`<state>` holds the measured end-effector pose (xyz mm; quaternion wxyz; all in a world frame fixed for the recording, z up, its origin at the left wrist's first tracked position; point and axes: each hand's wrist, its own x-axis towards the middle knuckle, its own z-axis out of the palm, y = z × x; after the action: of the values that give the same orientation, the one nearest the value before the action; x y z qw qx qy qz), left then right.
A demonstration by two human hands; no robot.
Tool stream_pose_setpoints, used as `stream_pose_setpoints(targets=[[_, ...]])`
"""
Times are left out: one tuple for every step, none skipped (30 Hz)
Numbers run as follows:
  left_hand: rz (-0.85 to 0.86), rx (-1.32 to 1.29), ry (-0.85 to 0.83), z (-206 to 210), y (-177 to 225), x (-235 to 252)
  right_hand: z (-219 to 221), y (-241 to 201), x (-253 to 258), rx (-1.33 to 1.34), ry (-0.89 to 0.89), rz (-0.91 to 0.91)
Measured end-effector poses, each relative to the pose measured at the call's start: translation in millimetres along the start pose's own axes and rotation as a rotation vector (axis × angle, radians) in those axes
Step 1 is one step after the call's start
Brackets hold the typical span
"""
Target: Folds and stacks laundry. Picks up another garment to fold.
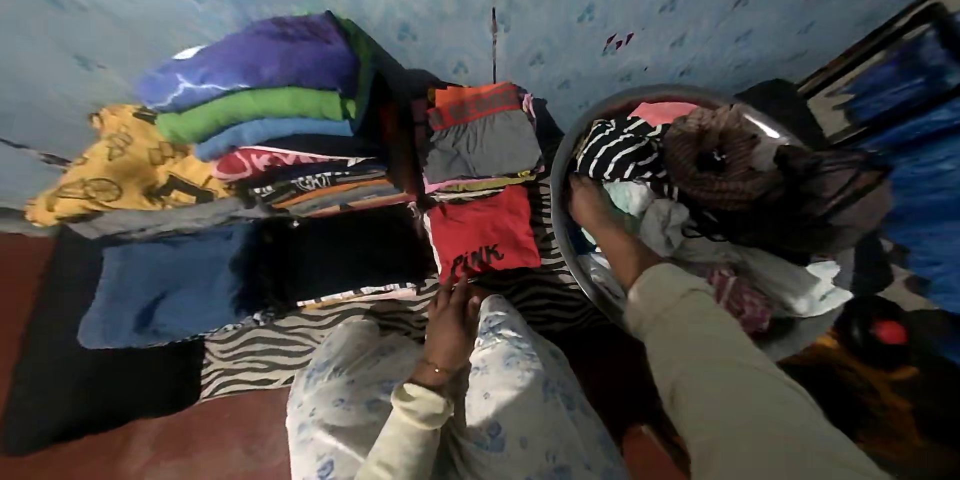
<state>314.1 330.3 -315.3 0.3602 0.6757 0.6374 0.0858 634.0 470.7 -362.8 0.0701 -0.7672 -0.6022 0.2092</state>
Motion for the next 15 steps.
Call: stream_pose_setpoints(targets=[[0.003,0.001,0.004,-1,0,-1,10,9,4,-0.031,0.019,0.054],[0.012,-0.002,0.013,-1,-2,-2,17,20,6,-0.056,0.033,0.101],[0.016,-0.011,0.022,-2,-5,-2,20,29,8,-0.066,0.034,0.129],[0.012,-0.014,0.034,-3,-8,-2,17,33,11,-0.064,0.015,0.151],[0.005,-0.021,0.048,-4,-13,-3,8,36,14,-0.034,-0.020,0.168],[-0.001,-0.035,0.060,-4,-16,-5,-9,37,11,0.045,-0.059,0.171],[-0.011,-0.052,0.068,-4,-20,-7,-28,40,7,0.147,-0.074,0.191],[-0.017,-0.067,0.070,-5,-22,-9,-48,46,3,0.259,-0.062,0.227],[-0.018,-0.078,0.066,-6,-24,-9,-64,58,0,0.372,-0.012,0.246],[-0.016,-0.085,0.059,-7,-23,-9,-83,69,-4,0.461,0.053,0.231],[-0.015,-0.084,0.049,-8,-21,-10,-106,73,-14,0.526,0.104,0.200],[-0.017,-0.072,0.037,-8,-17,-10,-133,68,-29,0.588,0.161,0.167],[-0.020,-0.059,0.017,-9,-13,-10,-160,59,-46,0.656,0.202,0.128],[-0.012,-0.042,-0.001,-9,-8,-11,-185,49,-64,0.734,0.232,0.078],[0.011,-0.032,-0.011,-10,-2,-11,-210,34,-82,0.802,0.267,0.034]])
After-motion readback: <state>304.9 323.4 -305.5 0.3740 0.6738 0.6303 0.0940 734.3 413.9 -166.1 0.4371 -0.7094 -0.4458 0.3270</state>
